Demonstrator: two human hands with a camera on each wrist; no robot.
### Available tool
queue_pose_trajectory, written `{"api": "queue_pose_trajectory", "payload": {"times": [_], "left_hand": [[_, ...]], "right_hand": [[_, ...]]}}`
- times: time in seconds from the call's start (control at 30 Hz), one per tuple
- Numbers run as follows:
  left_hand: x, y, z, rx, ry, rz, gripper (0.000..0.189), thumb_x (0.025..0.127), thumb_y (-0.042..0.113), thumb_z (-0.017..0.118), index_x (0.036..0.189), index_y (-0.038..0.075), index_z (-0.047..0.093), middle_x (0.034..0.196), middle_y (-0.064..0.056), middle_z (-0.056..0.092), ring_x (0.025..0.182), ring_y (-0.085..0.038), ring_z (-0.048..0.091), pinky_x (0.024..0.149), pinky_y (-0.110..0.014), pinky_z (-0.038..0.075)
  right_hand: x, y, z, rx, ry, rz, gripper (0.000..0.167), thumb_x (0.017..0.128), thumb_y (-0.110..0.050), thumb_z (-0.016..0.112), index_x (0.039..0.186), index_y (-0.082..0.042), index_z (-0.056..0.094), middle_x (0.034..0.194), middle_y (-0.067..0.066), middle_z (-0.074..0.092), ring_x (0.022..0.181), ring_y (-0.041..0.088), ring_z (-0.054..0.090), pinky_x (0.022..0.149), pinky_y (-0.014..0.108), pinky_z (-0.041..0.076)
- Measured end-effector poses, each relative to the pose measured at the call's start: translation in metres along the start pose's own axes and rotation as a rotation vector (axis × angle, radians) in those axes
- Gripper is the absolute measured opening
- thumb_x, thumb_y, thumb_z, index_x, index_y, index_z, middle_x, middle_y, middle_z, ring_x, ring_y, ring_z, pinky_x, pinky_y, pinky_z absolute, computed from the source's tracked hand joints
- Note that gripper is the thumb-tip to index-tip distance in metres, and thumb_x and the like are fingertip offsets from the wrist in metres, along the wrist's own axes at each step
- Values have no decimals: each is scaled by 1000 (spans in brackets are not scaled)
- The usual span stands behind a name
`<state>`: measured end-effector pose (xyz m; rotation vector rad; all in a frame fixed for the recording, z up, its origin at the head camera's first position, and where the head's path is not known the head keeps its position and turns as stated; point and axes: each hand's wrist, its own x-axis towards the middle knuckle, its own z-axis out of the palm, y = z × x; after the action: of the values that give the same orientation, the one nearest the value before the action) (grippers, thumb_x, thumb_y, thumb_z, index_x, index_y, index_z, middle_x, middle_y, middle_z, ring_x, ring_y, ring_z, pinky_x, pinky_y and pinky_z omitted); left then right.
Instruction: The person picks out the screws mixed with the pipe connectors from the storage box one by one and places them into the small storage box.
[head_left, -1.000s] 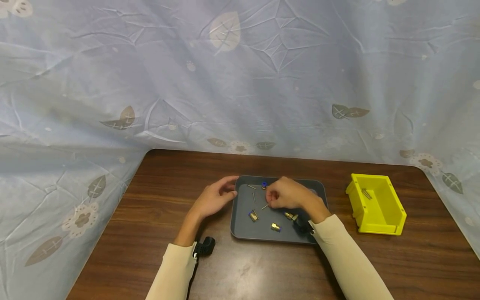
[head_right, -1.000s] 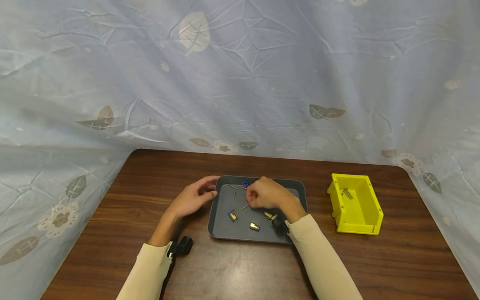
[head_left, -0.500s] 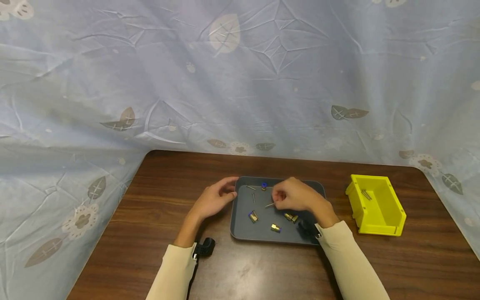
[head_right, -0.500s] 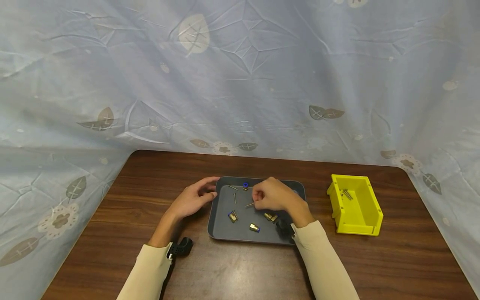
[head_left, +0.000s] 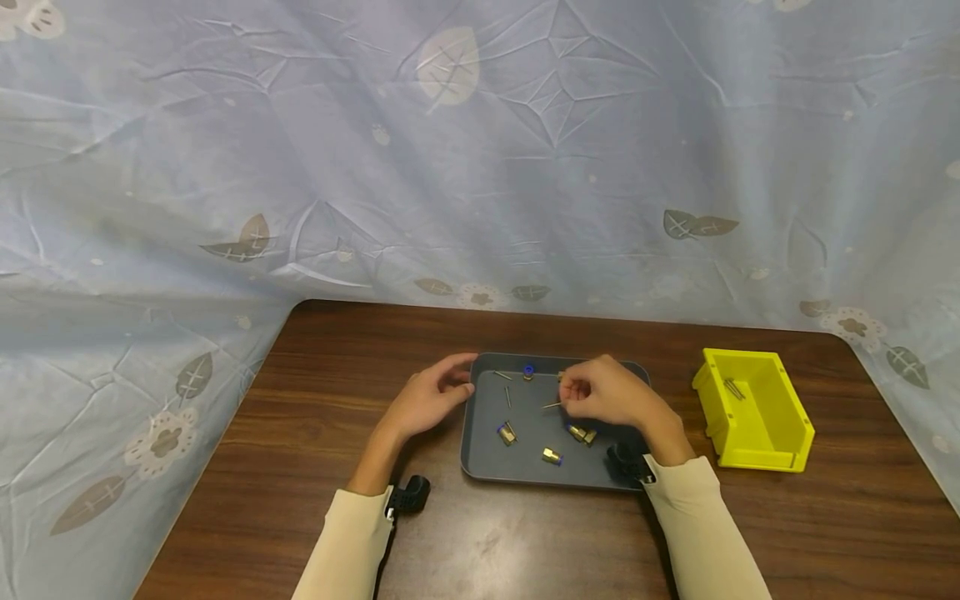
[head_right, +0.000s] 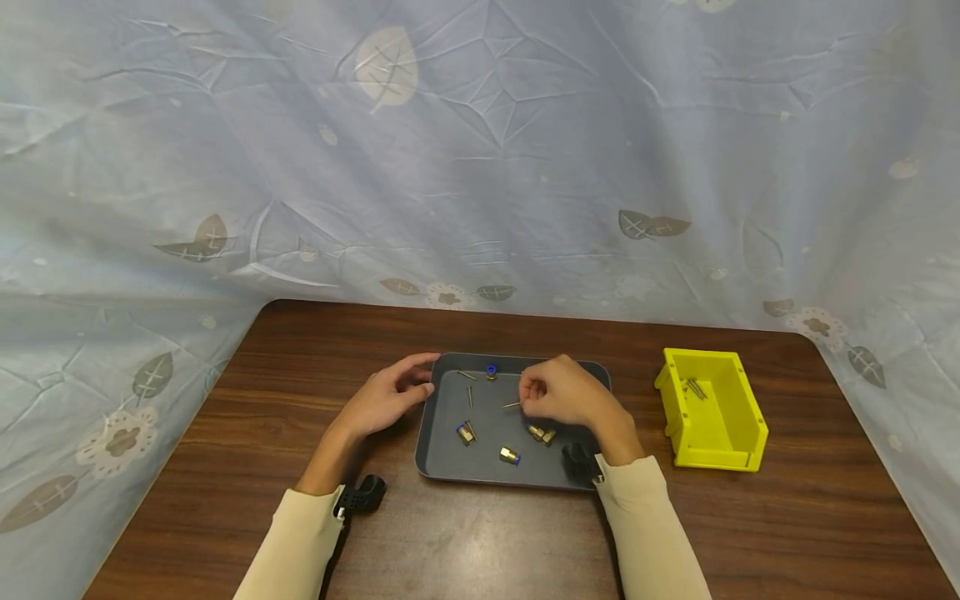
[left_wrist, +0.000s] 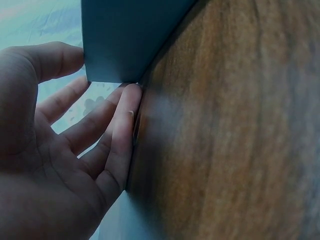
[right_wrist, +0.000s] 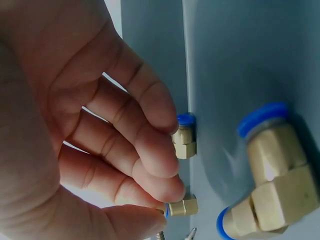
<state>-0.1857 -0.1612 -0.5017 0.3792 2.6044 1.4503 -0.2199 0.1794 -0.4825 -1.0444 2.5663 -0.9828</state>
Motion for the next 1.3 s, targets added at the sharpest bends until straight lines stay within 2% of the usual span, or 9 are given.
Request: {"api": "queue_pose_trajectory", "payload": {"times": [0.27, 0.57, 0.93, 1.3], "left_hand": [[-1, 0, 0, 16, 3, -12, 52, 106, 23, 71, 158, 20, 61, 131, -11, 77, 110, -26, 74, 97, -53, 55], [1, -3, 1, 16, 5, -15, 52, 106, 21, 70, 158, 18, 61, 130, -11, 78, 110, -26, 74, 96, -51, 56], [1, -3, 1, 13, -8, -19, 54, 107, 22, 70, 160, 17, 59, 134, -12, 76, 113, -27, 73, 97, -51, 55], [1, -1, 1, 25, -6, -23, 55, 107, 23, 70, 160, 17, 59, 134, -13, 76, 114, -29, 73, 97, -52, 56]], "right_hand": [[-7, 2, -2, 31, 15, 16, 9, 92, -4, 77, 90, -13, 76, 79, -10, 65, 72, 10, 60, 68, 30, 53], [-15, 6, -8, 43, 32, 41, 5, 91, -4, 79, 92, -8, 77, 80, -8, 66, 73, 12, 60, 69, 30, 53], [-27, 12, -18, 13, 88, 66, 12, 92, -3, 82, 92, -15, 78, 78, -10, 66, 73, 12, 61, 70, 30, 53], [-37, 10, -29, 3, 124, 92, 11, 91, -5, 83, 94, -15, 79, 79, -10, 66, 75, 12, 61, 71, 31, 53]]}}
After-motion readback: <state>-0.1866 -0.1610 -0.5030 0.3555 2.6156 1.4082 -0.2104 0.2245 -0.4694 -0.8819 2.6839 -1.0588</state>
